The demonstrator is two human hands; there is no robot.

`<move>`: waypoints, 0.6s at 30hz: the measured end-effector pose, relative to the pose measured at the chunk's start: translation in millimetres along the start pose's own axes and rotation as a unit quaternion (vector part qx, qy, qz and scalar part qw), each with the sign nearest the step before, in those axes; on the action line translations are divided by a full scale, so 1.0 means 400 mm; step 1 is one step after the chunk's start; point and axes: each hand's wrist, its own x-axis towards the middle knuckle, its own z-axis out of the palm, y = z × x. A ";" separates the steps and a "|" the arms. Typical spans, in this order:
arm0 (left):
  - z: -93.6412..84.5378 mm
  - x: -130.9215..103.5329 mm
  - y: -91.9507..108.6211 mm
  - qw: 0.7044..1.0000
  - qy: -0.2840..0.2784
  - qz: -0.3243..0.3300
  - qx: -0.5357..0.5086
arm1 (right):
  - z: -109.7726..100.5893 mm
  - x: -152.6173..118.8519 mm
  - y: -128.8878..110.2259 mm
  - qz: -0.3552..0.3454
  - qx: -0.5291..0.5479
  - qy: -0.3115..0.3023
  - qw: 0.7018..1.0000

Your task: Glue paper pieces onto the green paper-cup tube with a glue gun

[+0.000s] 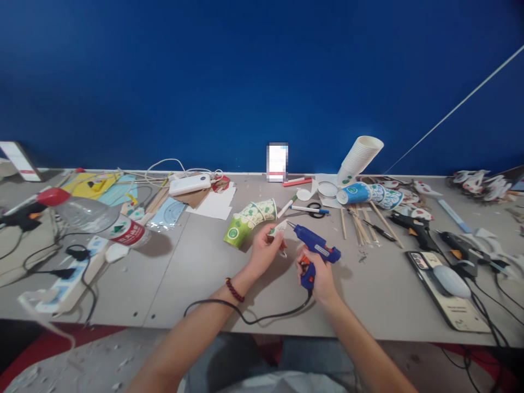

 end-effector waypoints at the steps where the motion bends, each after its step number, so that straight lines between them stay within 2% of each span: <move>1: 0.001 0.000 0.002 1.000 0.001 -0.002 0.000 | 0.000 0.000 0.001 -0.002 0.000 0.000 1.000; 18: 0.002 -0.003 0.002 1.000 0.000 -0.006 0.004 | 0.000 0.000 0.002 -0.007 -0.009 -0.001 1.000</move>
